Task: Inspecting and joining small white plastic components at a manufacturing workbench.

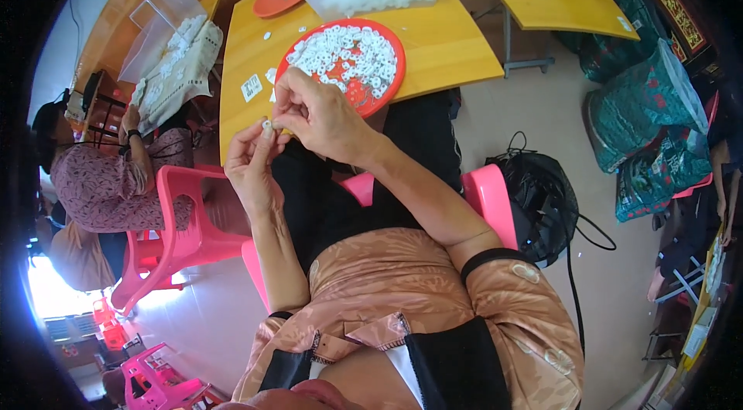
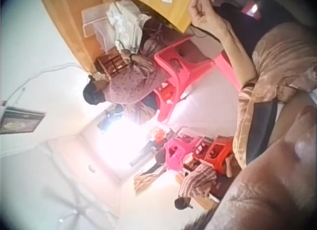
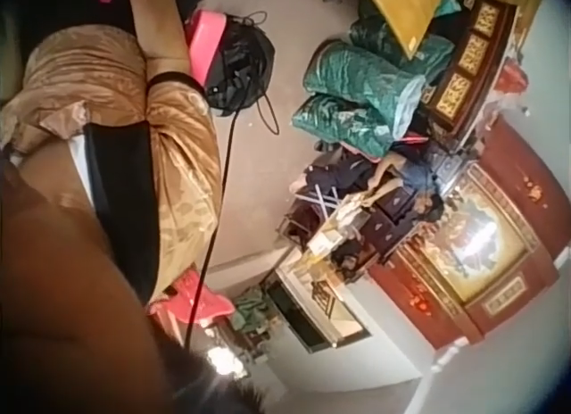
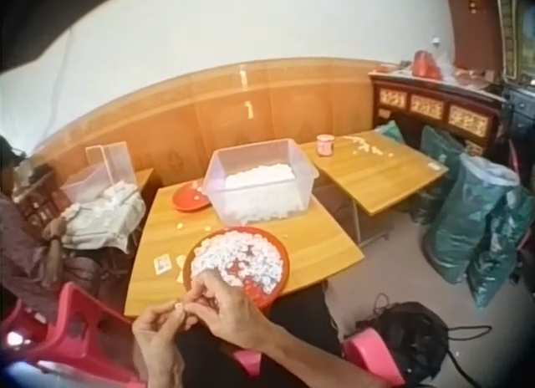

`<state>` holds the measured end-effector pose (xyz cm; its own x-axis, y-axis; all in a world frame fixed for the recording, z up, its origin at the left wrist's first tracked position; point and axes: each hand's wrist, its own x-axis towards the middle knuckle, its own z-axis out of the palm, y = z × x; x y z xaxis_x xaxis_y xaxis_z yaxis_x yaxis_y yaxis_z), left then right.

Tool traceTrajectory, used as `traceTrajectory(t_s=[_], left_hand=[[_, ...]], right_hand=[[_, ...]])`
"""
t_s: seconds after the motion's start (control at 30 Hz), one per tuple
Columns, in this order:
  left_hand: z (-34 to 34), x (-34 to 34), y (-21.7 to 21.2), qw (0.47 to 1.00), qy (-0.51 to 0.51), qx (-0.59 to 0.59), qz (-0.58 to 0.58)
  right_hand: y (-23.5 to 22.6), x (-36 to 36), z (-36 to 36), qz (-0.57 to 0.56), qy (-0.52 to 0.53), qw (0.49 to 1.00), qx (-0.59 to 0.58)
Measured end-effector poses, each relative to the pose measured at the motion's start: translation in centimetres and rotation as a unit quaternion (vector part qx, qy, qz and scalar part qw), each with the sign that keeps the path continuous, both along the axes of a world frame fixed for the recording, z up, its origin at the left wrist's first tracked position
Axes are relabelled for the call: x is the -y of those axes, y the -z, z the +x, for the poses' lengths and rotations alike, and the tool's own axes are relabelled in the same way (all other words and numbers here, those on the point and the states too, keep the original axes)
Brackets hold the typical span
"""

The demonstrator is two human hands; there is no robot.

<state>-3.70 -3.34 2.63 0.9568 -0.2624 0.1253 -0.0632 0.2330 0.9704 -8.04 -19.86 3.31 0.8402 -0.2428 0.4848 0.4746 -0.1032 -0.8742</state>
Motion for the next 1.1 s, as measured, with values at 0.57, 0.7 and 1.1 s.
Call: traceTrajectory(t_s=[0.57, 0.7, 1.1], left_hand=[[-0.2, 1.0, -1.2, 0.999, -0.020, 0.025, 0.014], [-0.5, 2.0, -0.9, 0.998, -0.031, 0.049, 0.012], [-0.7, 2.1, -0.9, 0.999, -0.036, 0.024, 0.007]], right_hand=[[-0.7, 1.7, 0.3, -0.114, 0.024, 0.993, 0.010], [0.1, 2.5, 0.7, -0.086, 0.015, 0.996, 0.022], [0.1, 2.2, 0.3, -0.018, -0.012, 0.999, -0.026]])
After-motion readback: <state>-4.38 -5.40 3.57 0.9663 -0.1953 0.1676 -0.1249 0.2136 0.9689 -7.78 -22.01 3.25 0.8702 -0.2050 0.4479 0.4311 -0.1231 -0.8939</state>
